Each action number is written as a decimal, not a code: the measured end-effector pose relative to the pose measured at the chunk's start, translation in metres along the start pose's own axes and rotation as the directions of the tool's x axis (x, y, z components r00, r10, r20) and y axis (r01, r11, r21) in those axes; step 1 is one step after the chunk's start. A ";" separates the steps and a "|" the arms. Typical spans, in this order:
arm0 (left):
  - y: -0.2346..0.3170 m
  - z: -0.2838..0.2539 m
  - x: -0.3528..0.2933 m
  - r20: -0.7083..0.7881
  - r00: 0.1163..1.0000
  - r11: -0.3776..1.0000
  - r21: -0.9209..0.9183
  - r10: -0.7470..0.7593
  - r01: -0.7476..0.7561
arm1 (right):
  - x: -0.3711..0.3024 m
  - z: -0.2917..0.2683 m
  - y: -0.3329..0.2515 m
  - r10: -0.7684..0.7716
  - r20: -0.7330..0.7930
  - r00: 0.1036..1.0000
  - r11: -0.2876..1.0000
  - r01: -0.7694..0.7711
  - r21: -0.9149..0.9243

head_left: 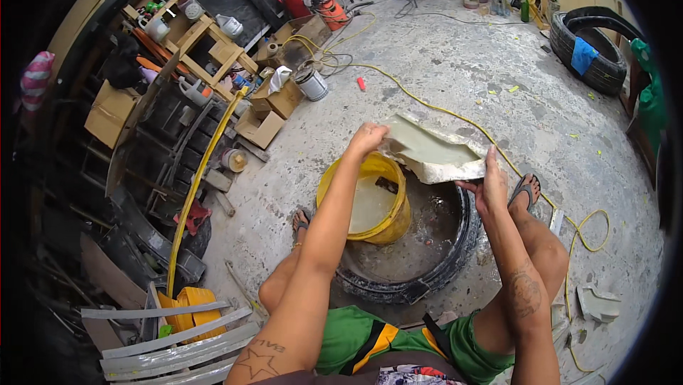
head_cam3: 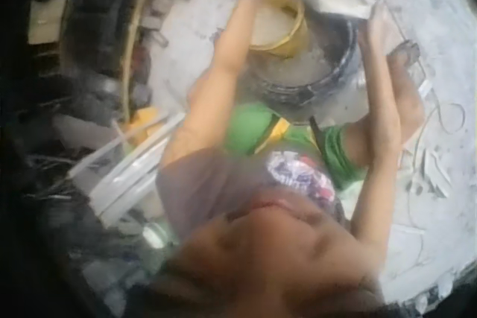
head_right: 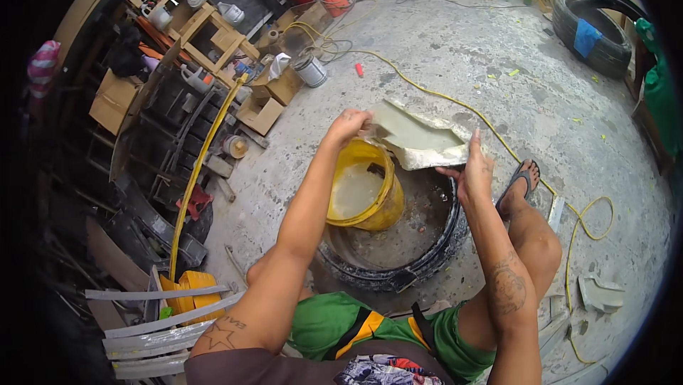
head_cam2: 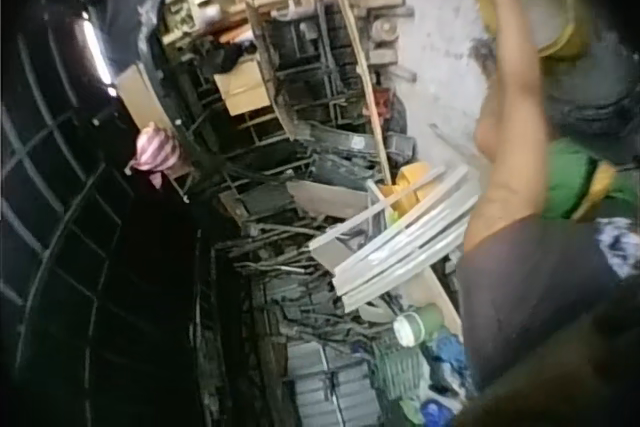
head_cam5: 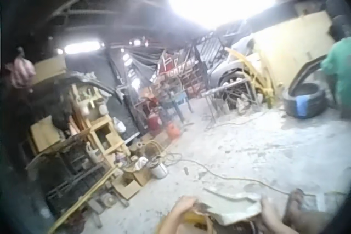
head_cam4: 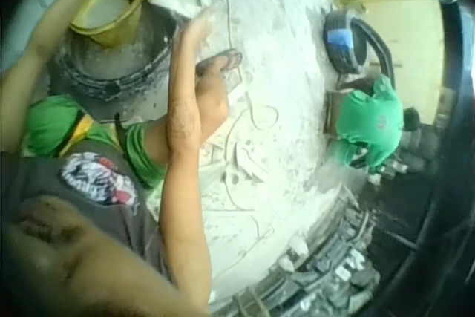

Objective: Wet sanding a fiberglass automotive part over a bucket of water.

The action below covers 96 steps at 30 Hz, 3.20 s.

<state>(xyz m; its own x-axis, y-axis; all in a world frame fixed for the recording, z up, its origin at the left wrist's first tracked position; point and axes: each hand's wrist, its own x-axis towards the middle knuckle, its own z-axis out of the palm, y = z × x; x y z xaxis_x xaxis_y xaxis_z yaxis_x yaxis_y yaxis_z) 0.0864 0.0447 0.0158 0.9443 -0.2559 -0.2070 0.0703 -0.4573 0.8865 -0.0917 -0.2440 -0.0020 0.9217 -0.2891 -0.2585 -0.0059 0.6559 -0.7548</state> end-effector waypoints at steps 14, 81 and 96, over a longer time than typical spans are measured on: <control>0.015 -0.061 -0.111 -0.209 0.944 0.757 0.651 0.256 -0.061 | -0.017 -0.005 -0.027 -0.097 0.069 0.993 0.995 0.098 -0.010; -0.164 -0.050 -0.161 0.119 0.881 0.760 0.567 -0.457 0.317 | -0.105 -0.515 0.095 0.096 -0.686 0.721 0.359 0.618 0.700; -0.139 -0.076 -0.180 0.230 0.971 0.852 0.518 -0.056 -0.073 | -0.297 -0.361 0.125 0.433 -0.555 0.710 0.586 -0.690 -0.425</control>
<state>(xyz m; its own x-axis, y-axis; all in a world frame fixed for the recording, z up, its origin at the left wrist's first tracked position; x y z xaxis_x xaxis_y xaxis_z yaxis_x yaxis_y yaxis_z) -0.0689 0.2196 -0.0388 0.8392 -0.4191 -0.3465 -0.1758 -0.8121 0.5564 -0.5056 -0.3275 -0.2373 0.4368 -0.3084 -0.8450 -0.8039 0.2878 -0.5206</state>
